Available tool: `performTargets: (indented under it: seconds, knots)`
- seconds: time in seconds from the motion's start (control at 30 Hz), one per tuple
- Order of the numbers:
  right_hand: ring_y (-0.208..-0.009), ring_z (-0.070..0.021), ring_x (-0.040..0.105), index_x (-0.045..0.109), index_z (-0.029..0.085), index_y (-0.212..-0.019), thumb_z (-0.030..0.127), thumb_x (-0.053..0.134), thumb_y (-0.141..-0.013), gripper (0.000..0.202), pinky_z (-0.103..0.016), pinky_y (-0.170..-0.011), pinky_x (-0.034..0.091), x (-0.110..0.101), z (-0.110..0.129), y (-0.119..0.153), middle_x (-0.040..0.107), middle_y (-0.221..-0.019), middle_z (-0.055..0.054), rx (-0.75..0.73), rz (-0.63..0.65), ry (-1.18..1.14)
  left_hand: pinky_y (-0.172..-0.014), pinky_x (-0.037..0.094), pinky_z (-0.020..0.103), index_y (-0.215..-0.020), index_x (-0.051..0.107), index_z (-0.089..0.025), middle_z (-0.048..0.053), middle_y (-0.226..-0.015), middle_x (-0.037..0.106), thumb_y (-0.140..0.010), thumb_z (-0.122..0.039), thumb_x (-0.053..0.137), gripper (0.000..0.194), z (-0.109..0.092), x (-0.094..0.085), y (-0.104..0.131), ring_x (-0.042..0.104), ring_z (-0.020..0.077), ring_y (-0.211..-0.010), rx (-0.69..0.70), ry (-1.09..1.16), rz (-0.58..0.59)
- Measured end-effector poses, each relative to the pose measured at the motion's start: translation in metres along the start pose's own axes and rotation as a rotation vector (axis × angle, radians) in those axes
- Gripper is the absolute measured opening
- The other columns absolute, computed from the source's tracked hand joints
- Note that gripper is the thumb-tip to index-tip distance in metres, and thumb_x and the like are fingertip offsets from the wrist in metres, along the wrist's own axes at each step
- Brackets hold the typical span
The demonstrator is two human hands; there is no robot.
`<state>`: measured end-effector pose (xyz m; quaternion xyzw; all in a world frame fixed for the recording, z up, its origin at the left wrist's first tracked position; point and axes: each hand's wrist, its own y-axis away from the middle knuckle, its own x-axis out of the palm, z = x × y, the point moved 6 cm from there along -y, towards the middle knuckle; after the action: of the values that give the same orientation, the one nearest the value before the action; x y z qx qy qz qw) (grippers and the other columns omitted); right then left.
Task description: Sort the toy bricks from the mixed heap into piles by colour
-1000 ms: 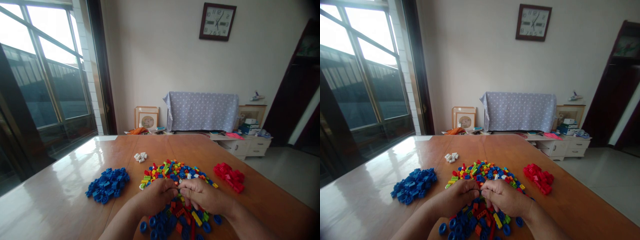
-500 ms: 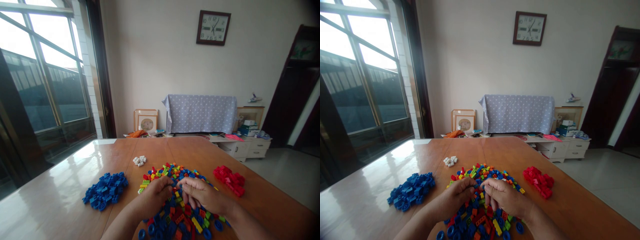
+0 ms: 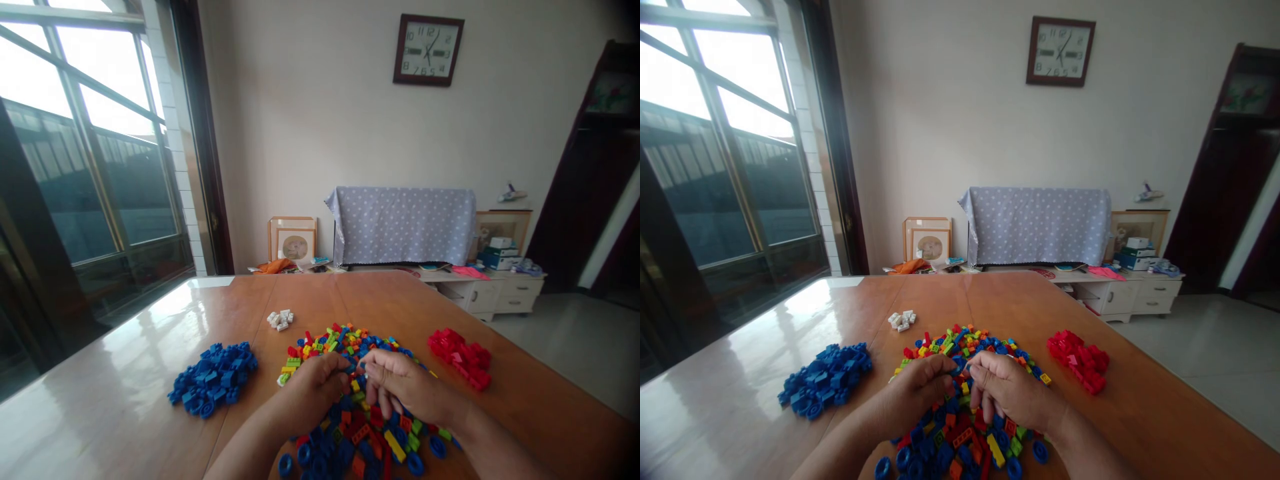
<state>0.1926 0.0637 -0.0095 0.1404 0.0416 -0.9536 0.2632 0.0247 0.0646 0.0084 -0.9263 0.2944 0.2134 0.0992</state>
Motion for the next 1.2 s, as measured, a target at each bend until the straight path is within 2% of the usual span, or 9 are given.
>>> performTargets:
  seconds: [0.23, 0.43, 0.6, 0.73, 0.9, 1.07, 1.2]
  knots:
    - [-0.057, -0.0112, 0.066, 0.057, 0.018, -0.114, 0.059, 0.044, -0.098, 0.047, -0.018, -0.044, 0.041, 0.002, 0.002, 0.0, 0.071, -0.087, -0.002, -0.012, -0.014, -0.003, -0.062, 0.035, 0.022, -0.098, 0.064, -0.017, -0.002, -0.08, 0.057, -0.089, -0.032, 0.057, 0.019, 0.001, 0.007, -0.001, 0.044, 0.012, -0.071, 0.013, -0.116, 0.021]
    - [-0.052, -0.0117, 0.058, 0.064, 0.018, -0.123, 0.058, 0.043, -0.098, 0.052, -0.022, -0.049, 0.043, 0.008, 0.003, 0.0, 0.065, -0.065, 0.002, -0.026, -0.044, 0.143, -0.056, 0.029, 0.022, -0.09, 0.064, -0.019, -0.003, -0.075, 0.055, -0.09, -0.038, 0.056, 0.021, -0.002, 0.009, 0.001, 0.042, 0.0115, -0.068, 0.036, -0.182, -0.002]
    - [-0.054, -0.0134, 0.059, 0.053, 0.017, -0.14, 0.057, 0.038, -0.1, 0.058, -0.025, -0.053, 0.044, 0.008, 0.002, 0.004, 0.071, -0.071, -0.001, 0.016, -0.031, 0.11, -0.057, 0.03, 0.022, -0.094, 0.059, -0.017, -0.002, -0.079, 0.056, -0.088, -0.039, 0.06, 0.022, 0.005, 0.006, -0.001, 0.043, 0.0113, -0.068, 0.027, -0.084, -0.059]
    - [-0.059, -0.0143, 0.061, 0.047, 0.016, -0.145, 0.053, 0.038, -0.101, 0.058, -0.026, -0.056, 0.045, 0.008, 0.005, 0.006, 0.072, -0.074, -0.002, 0.038, -0.008, 0.08, -0.057, 0.03, 0.022, -0.1, 0.054, -0.017, -0.002, -0.078, 0.055, -0.088, -0.041, 0.062, 0.028, 0.013, 0.008, -0.004, 0.043, 0.0107, -0.067, 0.029, 0.022, -0.06]
    - [-0.059, -0.0142, 0.061, 0.043, 0.016, -0.141, 0.055, 0.036, -0.101, 0.056, -0.025, -0.056, 0.045, 0.008, 0.004, 0.005, 0.071, -0.074, -0.002, 0.001, -0.02, 0.056, -0.058, 0.03, 0.022, -0.099, 0.053, -0.018, -0.003, -0.078, 0.053, -0.086, -0.034, 0.062, 0.022, 0.014, 0.008, -0.003, 0.044, 0.0108, -0.068, 0.015, 0.001, -0.056]
    - [-0.062, -0.0145, 0.062, 0.052, 0.018, -0.116, 0.06, 0.042, -0.097, 0.047, -0.024, -0.054, 0.044, 0.003, 0.001, 0.002, 0.07, -0.076, -0.002, -0.005, -0.108, 0.117, -0.057, 0.03, 0.022, -0.097, 0.057, -0.019, -0.002, -0.079, 0.055, -0.084, -0.029, 0.063, 0.018, 0.014, 0.011, -0.003, 0.046, 0.0115, -0.069, -0.007, -0.062, -0.025]
    - [-0.066, -0.0156, 0.063, 0.056, 0.02, -0.108, 0.057, 0.048, -0.096, 0.039, -0.024, -0.056, 0.044, 0.006, 0.003, 0.002, 0.069, -0.077, -0.001, 0.03, -0.086, 0.143, -0.055, 0.03, 0.022, -0.1, 0.054, -0.02, -0.004, -0.077, 0.055, -0.082, -0.026, 0.065, 0.023, 0.013, 0.011, -0.003, 0.045, 0.0106, -0.066, 0.006, -0.036, -0.073]
